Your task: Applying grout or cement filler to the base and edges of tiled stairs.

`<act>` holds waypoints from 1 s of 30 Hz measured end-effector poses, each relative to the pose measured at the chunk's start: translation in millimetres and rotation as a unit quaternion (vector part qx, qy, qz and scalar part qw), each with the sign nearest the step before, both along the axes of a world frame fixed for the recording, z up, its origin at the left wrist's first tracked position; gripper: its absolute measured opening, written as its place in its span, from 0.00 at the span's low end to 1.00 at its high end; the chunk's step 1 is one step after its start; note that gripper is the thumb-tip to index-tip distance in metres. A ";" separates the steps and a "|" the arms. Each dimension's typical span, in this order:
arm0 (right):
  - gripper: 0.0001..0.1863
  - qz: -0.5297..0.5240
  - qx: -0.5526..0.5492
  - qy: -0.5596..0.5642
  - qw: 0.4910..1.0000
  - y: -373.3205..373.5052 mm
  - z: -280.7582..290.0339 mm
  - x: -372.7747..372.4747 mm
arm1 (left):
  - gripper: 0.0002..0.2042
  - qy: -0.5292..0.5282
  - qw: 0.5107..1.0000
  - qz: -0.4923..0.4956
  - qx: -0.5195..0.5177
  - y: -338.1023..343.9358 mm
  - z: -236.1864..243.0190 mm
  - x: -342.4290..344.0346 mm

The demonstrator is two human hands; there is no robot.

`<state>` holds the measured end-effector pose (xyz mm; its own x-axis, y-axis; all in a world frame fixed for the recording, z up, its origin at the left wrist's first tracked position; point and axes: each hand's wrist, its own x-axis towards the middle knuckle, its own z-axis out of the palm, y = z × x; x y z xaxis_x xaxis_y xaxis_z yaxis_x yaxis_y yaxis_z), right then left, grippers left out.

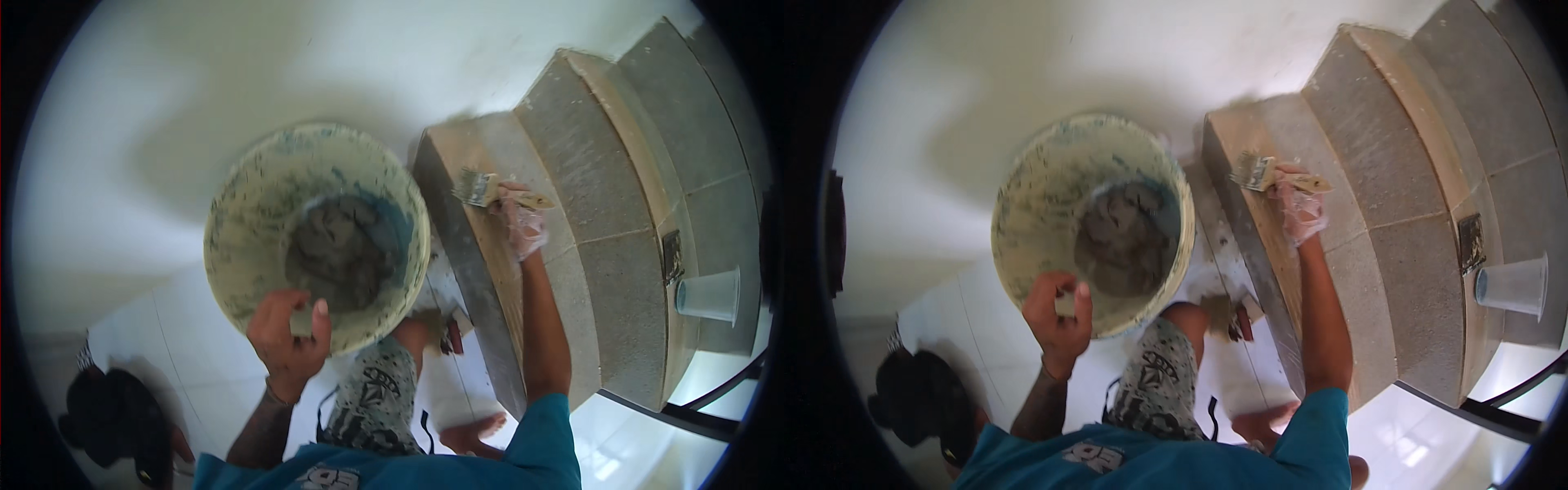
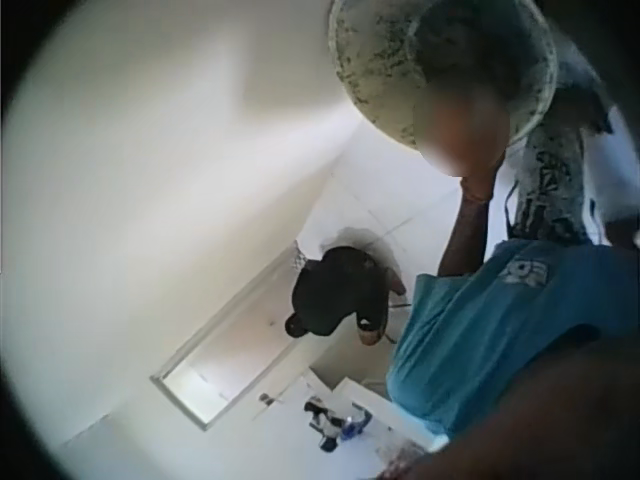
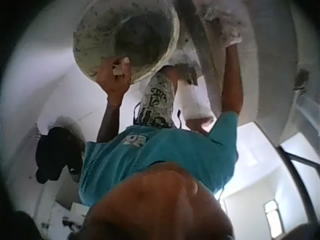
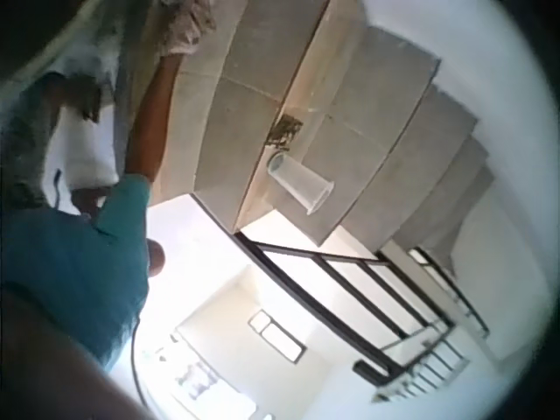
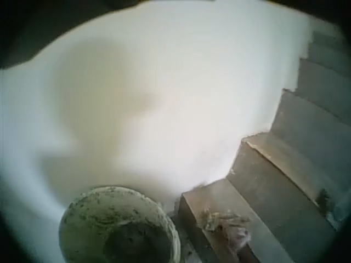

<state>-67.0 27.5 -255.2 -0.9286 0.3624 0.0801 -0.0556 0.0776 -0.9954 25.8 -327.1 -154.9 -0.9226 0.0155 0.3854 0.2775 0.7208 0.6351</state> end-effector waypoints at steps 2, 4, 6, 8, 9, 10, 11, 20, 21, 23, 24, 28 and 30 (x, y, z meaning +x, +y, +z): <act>0.08 0.040 0.044 -0.007 0.998 9.9 12.3 11.1 | 0.07 -0.001 1.000 0.006 0.008 -1.0 -0.8 -2.8; 0.08 0.045 0.513 0.106 0.851 21.1 20.0 15.7 | 0.08 0.033 0.999 -0.001 0.018 -1.9 -4.2 -0.8; 0.08 0.051 0.455 0.100 0.883 -2.6 43.5 16.3 | 0.08 0.020 1.000 0.008 0.022 -13.8 -0.3 2.9; 0.08 0.056 0.396 0.112 0.910 -8.0 53.0 11.4 | 0.08 0.024 0.999 0.026 0.027 -15.8 -0.5 2.3; 0.08 0.072 0.462 0.063 0.882 3.1 54.1 12.7 | 0.08 0.021 0.999 0.022 0.031 -11.1 -2.4 0.5; 0.09 0.084 0.524 0.013 0.847 13.4 52.8 17.0 | 0.09 0.018 0.999 0.014 0.034 -5.4 -3.9 0.0; 0.09 0.078 0.532 0.012 0.843 25.1 53.9 22.4 | 0.09 0.020 0.999 0.009 0.044 3.2 -6.4 -0.3; 0.14 -0.092 0.408 0.113 0.901 44.2 207.5 120.6 | 0.11 -0.025 0.998 0.046 0.023 -4.3 -13.7 3.1; 0.14 -0.142 0.415 0.107 0.892 58.9 250.7 146.5 | 0.12 -0.038 0.998 0.050 0.027 5.6 -13.8 6.0; 0.20 -0.271 0.548 0.131 0.780 87.1 322.5 185.7 | 0.13 -0.044 0.997 0.048 0.032 15.2 -11.7 7.8; 0.23 -0.303 0.567 0.180 0.744 97.7 360.2 200.6 | 0.13 -0.045 0.998 0.045 0.025 15.0 -11.7 7.7; 0.21 -0.347 0.626 0.159 0.680 156.9 449.4 237.5 | 0.14 -0.059 0.997 0.046 0.015 12.3 -19.1 5.6; 0.18 -0.315 0.598 0.104 0.730 169.8 453.4 239.5 | 0.15 -0.055 0.997 0.052 0.017 5.9 -23.7 3.3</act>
<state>172.5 197.2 198.2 -0.5309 0.2677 0.8040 0.2262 0.9591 -0.1700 29.2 -321.2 -178.6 -0.9554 -0.0928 0.2804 0.1301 0.7201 0.6816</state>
